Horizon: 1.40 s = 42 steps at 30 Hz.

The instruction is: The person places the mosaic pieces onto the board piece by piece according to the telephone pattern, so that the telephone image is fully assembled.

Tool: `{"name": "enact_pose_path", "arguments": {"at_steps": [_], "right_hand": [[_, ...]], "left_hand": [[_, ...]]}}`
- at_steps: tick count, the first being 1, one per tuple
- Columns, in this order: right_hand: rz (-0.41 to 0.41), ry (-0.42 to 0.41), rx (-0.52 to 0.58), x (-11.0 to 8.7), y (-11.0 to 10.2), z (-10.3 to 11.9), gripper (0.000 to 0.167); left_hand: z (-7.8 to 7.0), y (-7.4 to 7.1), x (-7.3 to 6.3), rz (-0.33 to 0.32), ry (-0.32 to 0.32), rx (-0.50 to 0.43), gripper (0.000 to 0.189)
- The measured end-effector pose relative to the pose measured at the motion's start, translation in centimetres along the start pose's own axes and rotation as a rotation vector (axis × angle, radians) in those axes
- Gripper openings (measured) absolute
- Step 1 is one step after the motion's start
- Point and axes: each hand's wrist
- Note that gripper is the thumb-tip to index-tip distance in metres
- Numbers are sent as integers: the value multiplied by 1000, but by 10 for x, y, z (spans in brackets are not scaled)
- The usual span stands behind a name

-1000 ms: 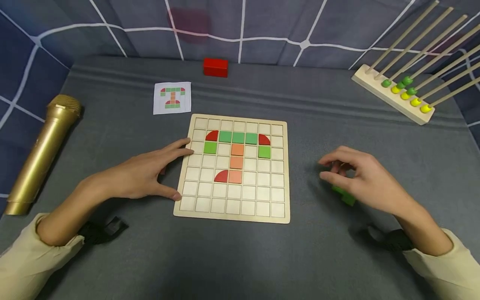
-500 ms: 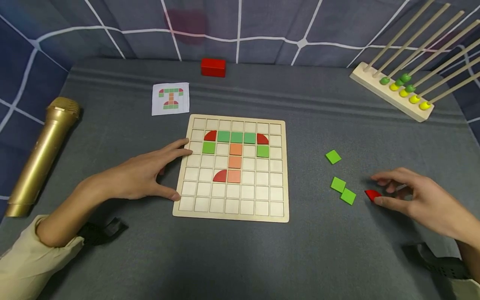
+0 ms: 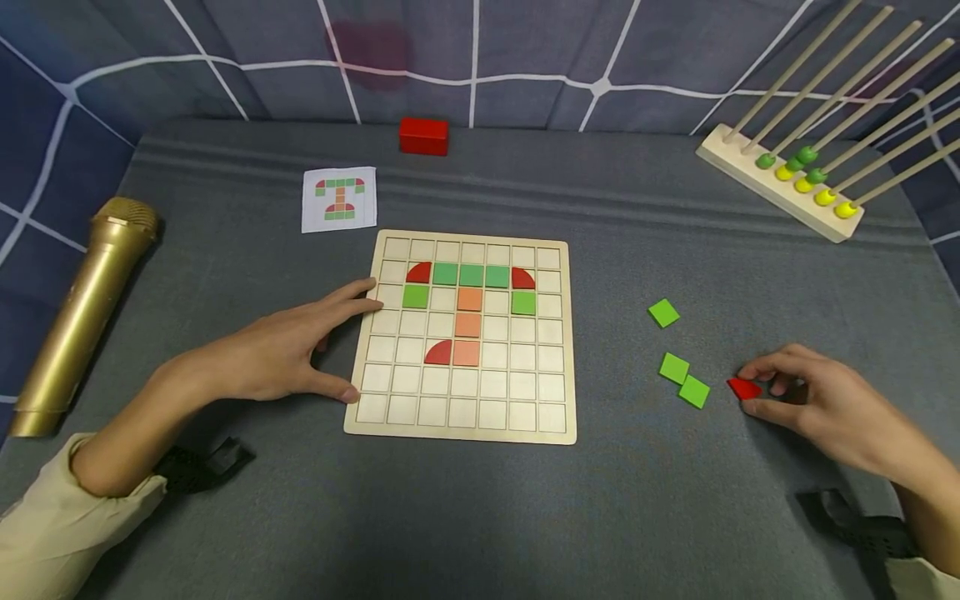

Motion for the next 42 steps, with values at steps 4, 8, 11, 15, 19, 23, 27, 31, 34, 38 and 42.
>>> {"name": "enact_pose_path", "arguments": {"at_steps": [4, 8, 11, 15, 19, 23, 27, 31, 34, 38, 42], "right_hand": [[-40, -19, 16, 0, 3, -1, 26], [-69, -37, 7, 1, 4, 0, 27], [-56, -36, 10, 2, 3, 0, 27], [-42, -57, 8, 3, 1, 2, 34], [-92, -127, -15, 7, -2, 5, 42], [-144, -162, 17, 12, -4, 11, 39], [-142, -167, 50, 18, -6, 21, 32], [-124, -178, 92, 26, -7, 35, 28], [-106, -187, 125, 34, -9, 48, 25], [-78, -223, 159, 46, -10, 69, 21], [-59, -252, 199, 60, -6, 94, 21]], "left_hand": [[1, 0, 1, -1, -6, 1, 100], [2, 1, 1, -1, -16, 1, 99], [1, 1, 1, -3, -22, -2, 99], [0, 0, 1, -3, -23, -11, 98], [0, 0, 1, -4, -17, -12, 98], [0, 0, 0, -6, -25, -4, 98], [0, 0, 1, -4, -20, -7, 98], [-1, 0, 1, -1, -15, -10, 98], [-1, 0, 1, -2, -18, -10, 98], [-1, 0, 0, -5, -22, -6, 98], [-1, 0, 0, -5, -23, 0, 99]]}}
Point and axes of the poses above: each hand's wrist, its own x-axis towards the middle knuckle, its own y-axis out of the palm, z = x × y, and after that the axes turned 12 degrees about -x, right-handed
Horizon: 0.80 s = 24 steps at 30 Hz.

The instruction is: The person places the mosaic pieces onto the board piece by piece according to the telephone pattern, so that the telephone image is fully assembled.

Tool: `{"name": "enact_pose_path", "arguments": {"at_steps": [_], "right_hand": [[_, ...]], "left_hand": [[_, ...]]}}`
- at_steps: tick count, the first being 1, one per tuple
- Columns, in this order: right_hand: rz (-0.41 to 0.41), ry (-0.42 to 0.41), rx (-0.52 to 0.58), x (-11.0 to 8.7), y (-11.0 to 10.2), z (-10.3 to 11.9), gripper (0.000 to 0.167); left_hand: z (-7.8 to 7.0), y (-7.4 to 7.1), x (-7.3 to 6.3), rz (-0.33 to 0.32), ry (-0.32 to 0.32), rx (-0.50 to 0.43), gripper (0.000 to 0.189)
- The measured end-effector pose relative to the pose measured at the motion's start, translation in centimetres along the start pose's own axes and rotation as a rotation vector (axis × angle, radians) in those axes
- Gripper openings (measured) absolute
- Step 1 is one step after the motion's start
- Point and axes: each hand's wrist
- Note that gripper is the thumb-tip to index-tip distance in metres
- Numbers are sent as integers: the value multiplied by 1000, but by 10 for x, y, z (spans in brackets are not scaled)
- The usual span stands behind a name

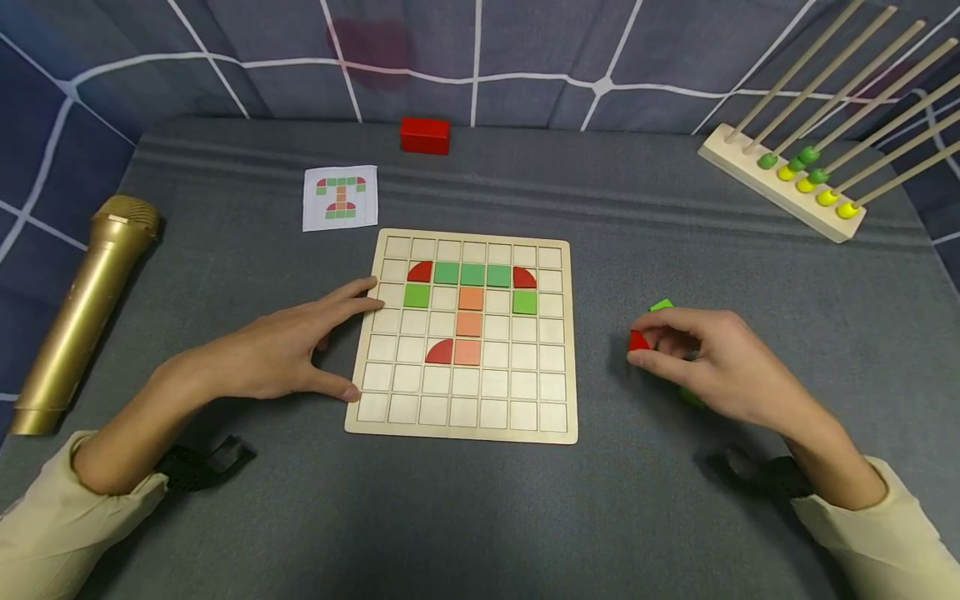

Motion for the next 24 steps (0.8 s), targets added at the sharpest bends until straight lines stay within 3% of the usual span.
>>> {"name": "enact_pose_path", "arguments": {"at_steps": [13, 24], "right_hand": [[70, -142, -42, 57, 38, 60, 15], [161, -216, -116, 79, 63, 85, 8]], "left_hand": [[-1, 0, 0, 6, -2, -15, 98], [1, 0, 0, 9, -14, -2, 99]]}}
Point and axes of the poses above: each hand's wrist, its own x-axis towards the middle knuckle, its own y-axis out of the palm, z = x × y, and after that the axes turned 12 degrees about -x, right-handed
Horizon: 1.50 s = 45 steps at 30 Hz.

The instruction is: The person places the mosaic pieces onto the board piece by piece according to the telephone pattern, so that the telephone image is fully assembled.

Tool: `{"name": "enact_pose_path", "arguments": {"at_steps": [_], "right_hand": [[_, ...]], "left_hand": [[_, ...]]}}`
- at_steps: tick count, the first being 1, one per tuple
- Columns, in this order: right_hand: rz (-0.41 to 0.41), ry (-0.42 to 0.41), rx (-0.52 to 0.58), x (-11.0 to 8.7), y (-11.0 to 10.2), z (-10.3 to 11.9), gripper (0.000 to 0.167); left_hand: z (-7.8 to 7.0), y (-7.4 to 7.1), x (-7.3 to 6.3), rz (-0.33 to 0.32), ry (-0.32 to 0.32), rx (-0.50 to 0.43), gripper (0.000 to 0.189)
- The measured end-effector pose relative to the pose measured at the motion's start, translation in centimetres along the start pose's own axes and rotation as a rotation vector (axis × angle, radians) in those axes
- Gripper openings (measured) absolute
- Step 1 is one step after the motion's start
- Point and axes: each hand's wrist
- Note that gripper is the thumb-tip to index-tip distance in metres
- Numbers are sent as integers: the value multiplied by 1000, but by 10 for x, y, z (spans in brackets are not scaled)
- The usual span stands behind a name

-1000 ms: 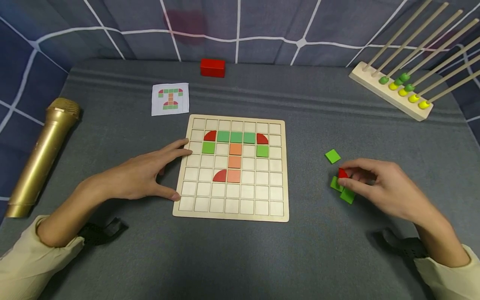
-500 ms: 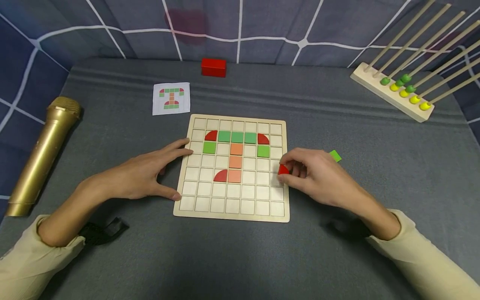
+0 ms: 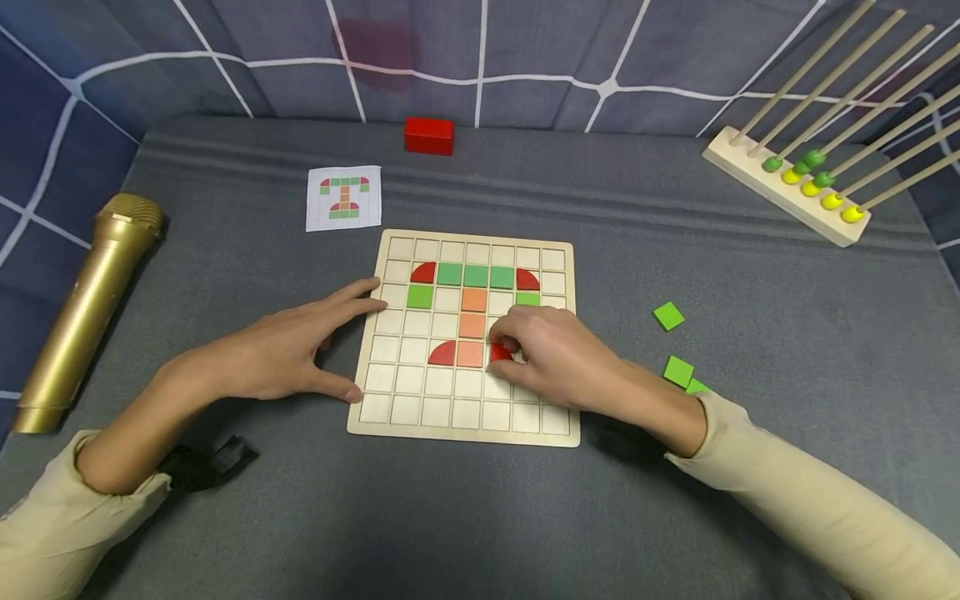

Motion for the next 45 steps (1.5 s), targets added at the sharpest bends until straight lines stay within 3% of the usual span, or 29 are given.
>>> {"name": "enact_pose_path", "arguments": {"at_steps": [25, 45], "right_hand": [[16, -10, -31, 6, 1, 3, 7], [12, 21, 5, 4, 2, 4, 19]], "left_hand": [[0, 1, 1, -5, -10, 3, 100], [0, 1, 1, -7, 2, 9, 99]]}}
Point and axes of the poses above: each hand's wrist, its own x-axis towards the middle knuckle, its own y-axis out of the palm, z = x × y, and after that the axes turned 12 degrees about -x, right-handed
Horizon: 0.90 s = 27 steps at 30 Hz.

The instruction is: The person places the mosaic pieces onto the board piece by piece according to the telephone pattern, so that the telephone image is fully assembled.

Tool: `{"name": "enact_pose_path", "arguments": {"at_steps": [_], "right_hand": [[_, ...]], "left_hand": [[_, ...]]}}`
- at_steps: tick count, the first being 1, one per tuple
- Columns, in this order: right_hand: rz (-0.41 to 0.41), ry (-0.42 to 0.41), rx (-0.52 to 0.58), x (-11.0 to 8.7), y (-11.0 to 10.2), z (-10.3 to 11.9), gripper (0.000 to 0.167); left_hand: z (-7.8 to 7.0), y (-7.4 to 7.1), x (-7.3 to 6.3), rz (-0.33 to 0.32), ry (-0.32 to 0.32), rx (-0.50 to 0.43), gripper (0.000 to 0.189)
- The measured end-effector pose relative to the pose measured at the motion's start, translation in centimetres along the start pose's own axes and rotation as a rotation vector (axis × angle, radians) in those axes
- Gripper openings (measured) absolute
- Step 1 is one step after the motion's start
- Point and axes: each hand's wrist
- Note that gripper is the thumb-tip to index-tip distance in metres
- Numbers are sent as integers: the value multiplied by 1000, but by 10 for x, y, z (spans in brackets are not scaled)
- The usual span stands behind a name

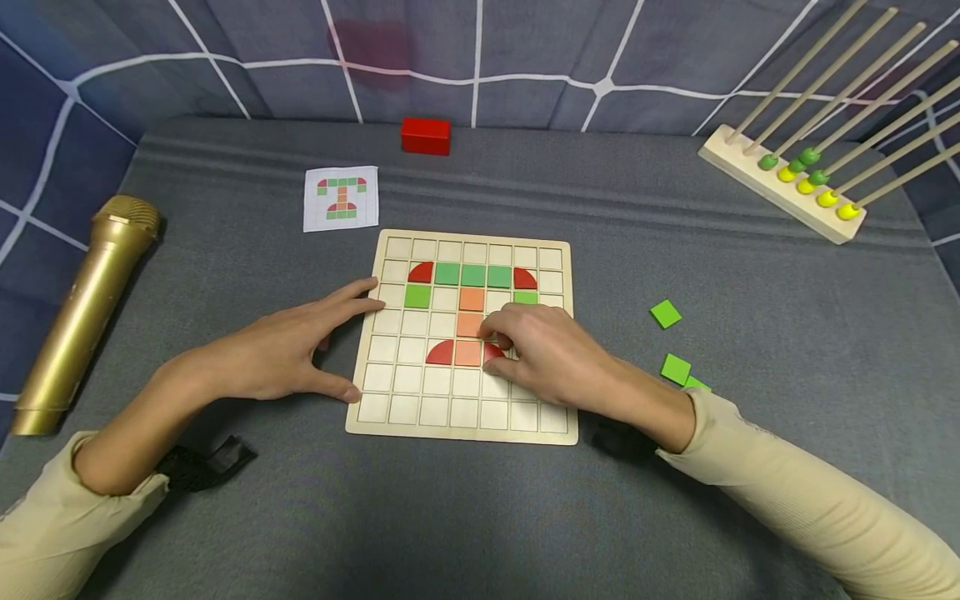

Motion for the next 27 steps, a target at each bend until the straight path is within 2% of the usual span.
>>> {"name": "enact_pose_path", "arguments": {"at_steps": [7, 12, 19, 24, 27], "right_hand": [[-22, -2, 8, -1, -5, -2, 19], [-58, 25, 35, -12, -19, -17, 23], [-132, 92, 6, -43, -40, -57, 20], [-174, 110, -22, -70, -44, -87, 25], [-202, 156, -33, -84, -45, -102, 29]], "left_hand": [[0, -1, -1, -1, -9, -3, 99], [-2, 0, -1, 2, -19, -9, 98], [-1, 0, -2, 11, -17, -24, 98], [-1, -1, -1, 16, -6, -27, 99], [-1, 0, 0, 12, 0, -16, 99]]}}
Point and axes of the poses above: each hand's wrist, its own x-axis towards the middle knuckle, its own y-axis out of the palm, z = x × y, and after that the axes turned 12 degrees about -x, right-handed
